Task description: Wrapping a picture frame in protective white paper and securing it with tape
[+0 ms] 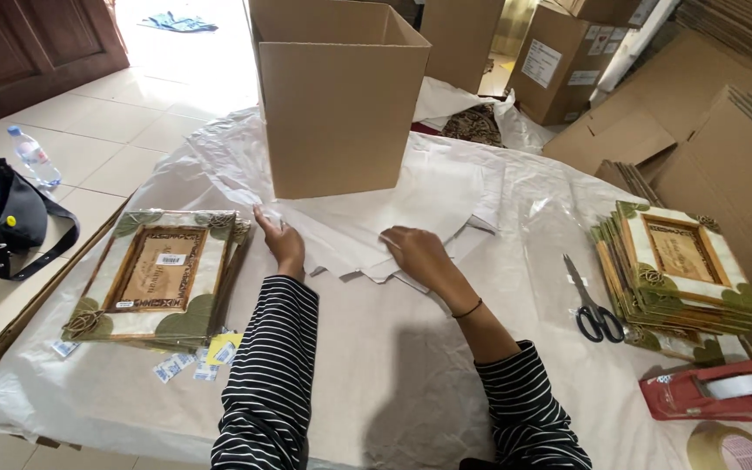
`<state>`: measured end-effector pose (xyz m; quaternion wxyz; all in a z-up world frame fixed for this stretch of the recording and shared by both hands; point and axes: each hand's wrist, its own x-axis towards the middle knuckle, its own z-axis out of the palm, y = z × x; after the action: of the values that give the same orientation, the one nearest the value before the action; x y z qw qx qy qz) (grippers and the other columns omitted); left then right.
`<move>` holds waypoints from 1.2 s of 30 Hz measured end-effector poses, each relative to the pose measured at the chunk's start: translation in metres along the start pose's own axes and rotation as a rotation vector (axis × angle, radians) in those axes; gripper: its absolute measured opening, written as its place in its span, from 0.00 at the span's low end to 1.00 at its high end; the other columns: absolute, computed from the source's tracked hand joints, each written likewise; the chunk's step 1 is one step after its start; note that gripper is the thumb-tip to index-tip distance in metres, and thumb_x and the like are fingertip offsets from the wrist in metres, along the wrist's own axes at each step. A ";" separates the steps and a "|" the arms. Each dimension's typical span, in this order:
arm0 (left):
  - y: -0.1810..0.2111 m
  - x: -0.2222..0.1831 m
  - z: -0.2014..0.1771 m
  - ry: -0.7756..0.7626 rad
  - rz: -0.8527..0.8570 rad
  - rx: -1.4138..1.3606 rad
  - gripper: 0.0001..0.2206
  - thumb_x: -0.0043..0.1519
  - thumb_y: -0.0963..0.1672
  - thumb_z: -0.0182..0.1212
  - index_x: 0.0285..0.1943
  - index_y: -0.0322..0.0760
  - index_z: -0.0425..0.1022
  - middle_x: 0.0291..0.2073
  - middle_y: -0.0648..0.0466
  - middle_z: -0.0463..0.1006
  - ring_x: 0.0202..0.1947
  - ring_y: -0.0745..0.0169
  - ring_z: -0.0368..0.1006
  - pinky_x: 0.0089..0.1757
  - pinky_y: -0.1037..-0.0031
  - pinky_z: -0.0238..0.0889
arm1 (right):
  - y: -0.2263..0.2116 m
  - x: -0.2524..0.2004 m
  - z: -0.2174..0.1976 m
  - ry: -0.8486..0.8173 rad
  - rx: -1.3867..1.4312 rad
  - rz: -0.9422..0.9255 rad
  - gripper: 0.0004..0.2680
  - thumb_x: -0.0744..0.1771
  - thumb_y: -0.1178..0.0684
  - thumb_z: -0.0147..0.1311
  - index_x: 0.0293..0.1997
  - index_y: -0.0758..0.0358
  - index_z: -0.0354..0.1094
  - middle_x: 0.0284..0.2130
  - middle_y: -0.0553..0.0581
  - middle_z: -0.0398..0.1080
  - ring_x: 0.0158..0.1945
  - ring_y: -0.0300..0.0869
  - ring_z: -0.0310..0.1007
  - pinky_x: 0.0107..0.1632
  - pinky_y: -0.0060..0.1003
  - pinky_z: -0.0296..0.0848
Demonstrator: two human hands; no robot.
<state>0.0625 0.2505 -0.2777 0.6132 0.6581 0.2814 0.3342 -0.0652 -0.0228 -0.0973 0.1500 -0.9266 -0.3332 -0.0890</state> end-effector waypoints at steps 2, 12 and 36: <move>0.003 -0.003 -0.004 -0.013 0.007 0.000 0.35 0.66 0.39 0.47 0.79 0.72 0.44 0.72 0.40 0.64 0.71 0.38 0.60 0.65 0.50 0.54 | 0.014 0.000 0.006 0.072 -0.060 0.018 0.09 0.70 0.53 0.48 0.53 0.56 0.73 0.42 0.60 0.78 0.44 0.58 0.80 0.45 0.54 0.78; 0.054 -0.043 -0.029 -0.050 0.264 0.179 0.36 0.59 0.37 0.64 0.78 0.49 0.57 0.68 0.29 0.52 0.68 0.21 0.58 0.61 0.42 0.62 | 0.039 0.006 0.011 0.534 -0.434 -0.257 0.06 0.67 0.54 0.57 0.47 0.54 0.74 0.35 0.49 0.69 0.39 0.42 0.73 0.40 0.35 0.73; 0.059 -0.048 -0.028 0.087 0.097 -0.273 0.29 0.65 0.47 0.61 0.74 0.38 0.56 0.65 0.35 0.62 0.61 0.31 0.66 0.57 0.44 0.58 | -0.059 -0.200 -0.087 0.622 -0.692 -0.139 0.08 0.68 0.55 0.56 0.27 0.59 0.66 0.17 0.52 0.58 0.20 0.43 0.59 0.25 0.41 0.62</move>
<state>0.0084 0.2248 -0.2229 0.6673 0.5663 0.2274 0.4270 -0.2612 -0.1269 -0.0551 -0.0812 -0.8269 -0.2847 -0.4781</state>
